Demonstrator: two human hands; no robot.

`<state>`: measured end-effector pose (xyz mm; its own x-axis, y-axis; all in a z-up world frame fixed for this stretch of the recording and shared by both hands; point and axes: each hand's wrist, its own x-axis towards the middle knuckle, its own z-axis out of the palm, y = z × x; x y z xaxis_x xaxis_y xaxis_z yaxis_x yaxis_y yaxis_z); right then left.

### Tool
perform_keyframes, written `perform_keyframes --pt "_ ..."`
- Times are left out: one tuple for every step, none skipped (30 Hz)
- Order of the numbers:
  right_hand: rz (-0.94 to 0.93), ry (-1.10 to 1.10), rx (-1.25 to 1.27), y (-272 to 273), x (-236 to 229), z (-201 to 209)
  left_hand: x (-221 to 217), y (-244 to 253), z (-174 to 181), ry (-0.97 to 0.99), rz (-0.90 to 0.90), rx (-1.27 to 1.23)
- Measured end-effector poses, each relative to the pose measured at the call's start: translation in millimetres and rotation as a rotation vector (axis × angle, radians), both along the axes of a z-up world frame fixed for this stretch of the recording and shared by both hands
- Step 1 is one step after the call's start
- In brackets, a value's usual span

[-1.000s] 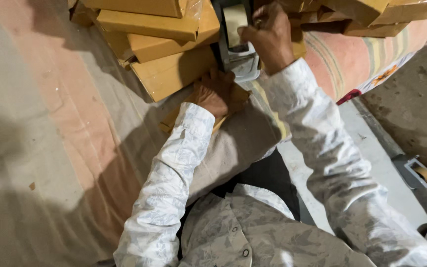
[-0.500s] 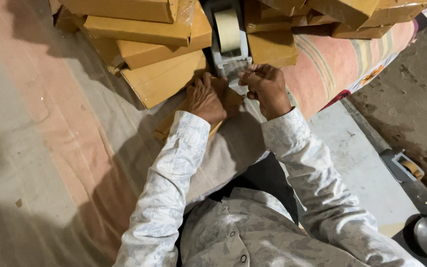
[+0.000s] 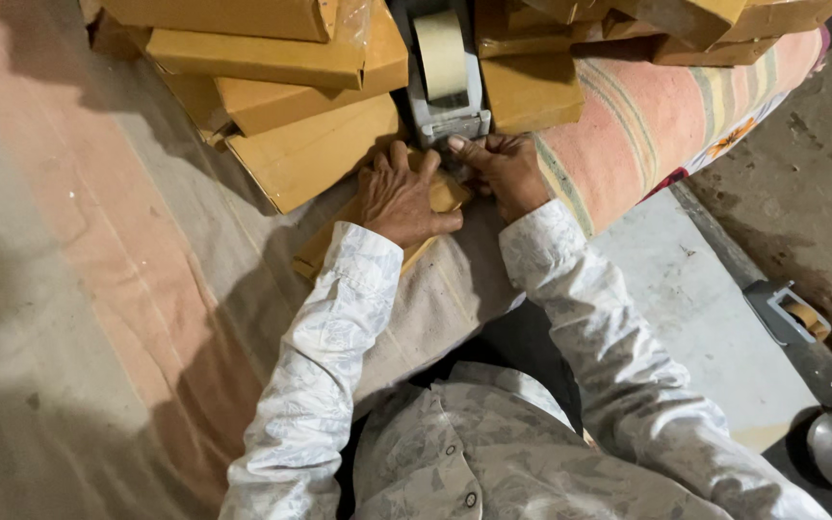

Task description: The person places small black product boxes into larger brown cardboard boxes, folds the flaps, and seals each with packing tape using a tape dispenser. The sealed boxes are set aside on the table.

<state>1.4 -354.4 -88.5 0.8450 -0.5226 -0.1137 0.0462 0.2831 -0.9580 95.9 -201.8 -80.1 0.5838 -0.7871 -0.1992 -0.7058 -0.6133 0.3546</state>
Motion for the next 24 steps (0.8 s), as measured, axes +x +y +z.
perform_keyframes --pt "0.017 0.016 -0.005 2 1 -4 -1 4 0 0.009 0.004 0.002" --pt "0.035 0.032 -0.011 5 1 -8 -3 8 2 -0.044 -0.006 -0.03" --pt "-0.011 0.055 -0.241 7 2 -10 -2 12 6 -0.103 -0.018 -0.065" --pt "-0.058 0.077 -0.472 8 0 -12 -2 17 11 -0.163 -0.031 -0.1" --pt "-0.098 0.094 -0.707 9 0 -14 -4 23 16 -0.162 0.008 -0.113" --pt "-0.054 0.112 -0.591 7 -6 -14 -6 33 21 -0.161 0.046 -0.126" --pt "0.008 0.118 -0.464 9 -8 -14 -6 53 30 -0.169 0.102 -0.125" --pt "0.071 0.127 -0.338 10 -12 -13 -7 71 39 -0.215 0.146 -0.193" --pt "0.102 0.108 -0.256 6 -17 -13 -10 87 46 -0.266 0.194 -0.262" --pt "0.134 0.091 -0.174 4 -20 -12 -10 102 54 -0.32 0.24 -0.33" --pt "0.151 0.073 -0.124 3 -26 -10 -13 118 62 -0.412 0.29 -0.392" --pt "0.168 0.056 -0.073 7 -29 -7 -15 134 70 -0.508 0.338 -0.452" --pt "0.18 0.071 -0.111 12 -28 -2 -14 145 78 -0.607 0.38 -0.514" --pt "0.191 0.084 -0.15 19 -29 6 -17 156 85 -0.641 0.415 -0.56" --pt "0.199 0.092 -0.192 30 -31 16 -21 167 91 -0.679 0.447 -0.61" --pt "0.263 0.037 -0.184 44 -31 28 -26 178 97 -0.719 0.476 -0.661" --pt "0.322 -0.011 -0.175 59 -32 41 -31 187 102 -0.689 0.498 -0.675" --pt "0.381 -0.059 -0.166 73 -31 55 -35 196 106 -0.658 0.521 -0.69" --pt "0.417 -0.087 -0.214 86 -34 70 -41 202 108 -0.619 0.54 -0.707" --pt "0.453 -0.115 -0.263 100 -35 84 -47 208 110 -0.626 0.54 -0.752" --pt "0.481 -0.145 -0.313 114 -36 96 -53 211 110 -0.631 0.531 -0.801" --pt "0.532 -0.194 -0.306 130 -33 106 -60 213 109 -0.637 0.522 -0.851" --pt "0.574 -0.244 -0.301 143 -27 116 -66 213 109 -0.668 0.527 -0.873" --pt "0.617 -0.294 -0.296 152 -23 124 -75 211 107 -0.7 0.532 -0.895"
